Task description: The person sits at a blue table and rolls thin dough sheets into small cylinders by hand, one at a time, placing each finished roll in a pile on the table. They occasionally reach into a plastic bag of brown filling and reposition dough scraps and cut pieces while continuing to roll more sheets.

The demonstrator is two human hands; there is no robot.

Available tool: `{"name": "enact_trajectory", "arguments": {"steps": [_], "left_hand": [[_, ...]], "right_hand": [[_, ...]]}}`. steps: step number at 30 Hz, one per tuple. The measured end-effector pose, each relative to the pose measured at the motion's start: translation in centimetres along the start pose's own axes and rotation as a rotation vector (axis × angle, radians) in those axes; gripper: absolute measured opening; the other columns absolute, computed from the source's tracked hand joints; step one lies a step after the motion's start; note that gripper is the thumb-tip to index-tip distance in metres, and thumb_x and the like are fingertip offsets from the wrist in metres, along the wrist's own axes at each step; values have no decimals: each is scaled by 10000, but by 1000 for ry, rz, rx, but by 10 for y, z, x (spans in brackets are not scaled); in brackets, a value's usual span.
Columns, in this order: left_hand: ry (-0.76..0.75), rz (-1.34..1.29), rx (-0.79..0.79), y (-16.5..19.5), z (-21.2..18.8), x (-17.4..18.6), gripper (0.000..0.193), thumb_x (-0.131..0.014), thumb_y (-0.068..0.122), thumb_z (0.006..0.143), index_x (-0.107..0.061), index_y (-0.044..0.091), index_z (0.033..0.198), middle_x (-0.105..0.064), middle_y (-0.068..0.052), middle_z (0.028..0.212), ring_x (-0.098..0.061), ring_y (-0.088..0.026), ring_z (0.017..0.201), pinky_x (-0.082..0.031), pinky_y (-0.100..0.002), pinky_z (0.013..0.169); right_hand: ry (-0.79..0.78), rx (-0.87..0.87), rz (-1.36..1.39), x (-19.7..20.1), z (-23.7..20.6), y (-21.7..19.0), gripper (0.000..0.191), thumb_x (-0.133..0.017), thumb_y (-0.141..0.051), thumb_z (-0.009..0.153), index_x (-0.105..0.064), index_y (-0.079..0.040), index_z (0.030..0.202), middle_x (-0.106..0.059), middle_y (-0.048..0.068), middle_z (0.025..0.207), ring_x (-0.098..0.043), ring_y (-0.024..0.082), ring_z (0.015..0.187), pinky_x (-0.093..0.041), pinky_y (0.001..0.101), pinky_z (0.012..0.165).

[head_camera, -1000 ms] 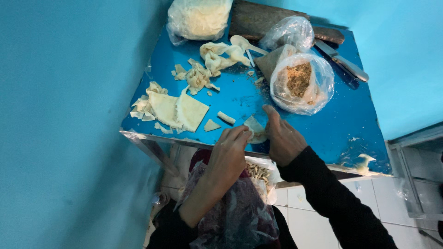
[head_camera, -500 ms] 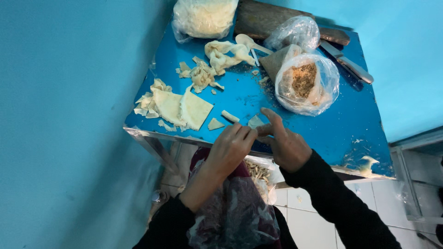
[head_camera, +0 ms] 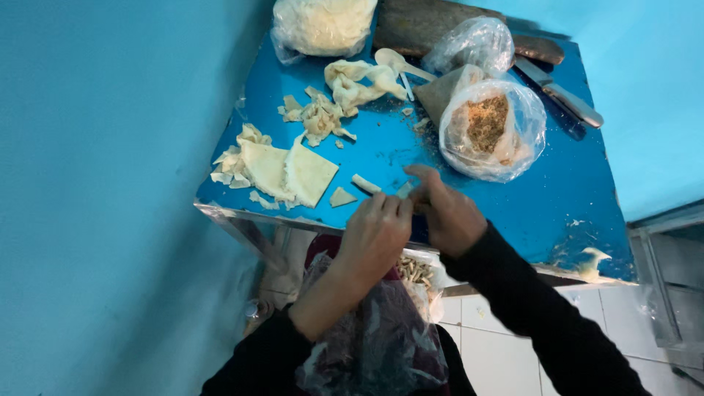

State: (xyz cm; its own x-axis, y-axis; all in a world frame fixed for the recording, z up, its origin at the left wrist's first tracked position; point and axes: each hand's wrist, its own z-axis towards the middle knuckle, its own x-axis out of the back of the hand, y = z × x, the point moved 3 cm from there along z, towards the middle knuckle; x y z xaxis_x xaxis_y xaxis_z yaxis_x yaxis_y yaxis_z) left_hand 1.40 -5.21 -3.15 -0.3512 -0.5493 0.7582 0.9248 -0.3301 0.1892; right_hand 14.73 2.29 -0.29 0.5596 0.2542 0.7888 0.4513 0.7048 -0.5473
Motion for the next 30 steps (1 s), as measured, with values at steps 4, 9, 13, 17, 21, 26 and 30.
{"name": "enact_trajectory", "arguments": {"steps": [4, 9, 13, 17, 21, 26, 30], "left_hand": [[-15, 41, -26, -2, -5, -6, 130, -652, 75, 819, -619, 44, 942, -614, -113, 918, -606, -280, 948, -524, -387, 804], [4, -88, 45, -17, 14, -17, 125, -648, 30, 782, -637, 40, 906, -648, -143, 906, -619, -330, 931, -513, -452, 803], [-212, -185, 124, -30, 34, -27, 50, -648, 5, 842, -658, 43, 873, -681, -191, 884, -660, -374, 913, -541, -497, 793], [-231, -103, 143, -19, 33, -26, 84, -651, 20, 888, -660, 12, 971, -694, -194, 862, -691, -362, 881, -578, -459, 685], [-122, 156, -31, 5, 17, -16, 82, -678, 62, 800, -686, 32, 876, -695, -120, 884, -672, -277, 914, -568, -362, 719], [-142, 346, -127, 11, 7, -6, 164, -664, 116, 850, -723, 13, 962, -646, -95, 930, -590, -250, 978, -483, -378, 898], [-121, 386, -76, 15, 9, -7, 279, -640, 227, 861, -733, 13, 1014, -651, -105, 1105, -536, -266, 1189, -388, -470, 1043]], "right_hand": [[132, 127, -132, -13, -23, 1, 540, -639, 43, 905, -438, -24, 1401, -749, 131, 1004, -740, 335, 962, -583, 405, 746], [45, -61, -26, -6, 1, 18, 563, -649, 50, 881, -436, -48, 1393, -736, 146, 970, -758, 298, 895, -591, 390, 748], [-118, -223, 194, 5, 24, 32, 657, -698, 51, 822, -417, -87, 1399, -710, 168, 902, -737, 318, 858, -578, 400, 755], [-20, -91, 26, 0, 12, 28, 581, -650, 42, 883, -416, -75, 1402, -718, 161, 998, -748, 320, 933, -576, 406, 761], [110, 109, -105, -5, -10, 22, 630, -589, 105, 828, -410, -19, 1419, -698, 205, 1130, -719, 357, 1011, -587, 422, 811], [166, 143, -256, -3, -19, 23, 506, -645, 25, 917, -456, -29, 1383, -718, 180, 1121, -724, 344, 1062, -583, 424, 828], [161, 209, -431, -7, -27, 11, 547, -605, 56, 880, -464, -4, 1406, -702, 197, 1190, -689, 358, 1134, -570, 409, 895]]}}
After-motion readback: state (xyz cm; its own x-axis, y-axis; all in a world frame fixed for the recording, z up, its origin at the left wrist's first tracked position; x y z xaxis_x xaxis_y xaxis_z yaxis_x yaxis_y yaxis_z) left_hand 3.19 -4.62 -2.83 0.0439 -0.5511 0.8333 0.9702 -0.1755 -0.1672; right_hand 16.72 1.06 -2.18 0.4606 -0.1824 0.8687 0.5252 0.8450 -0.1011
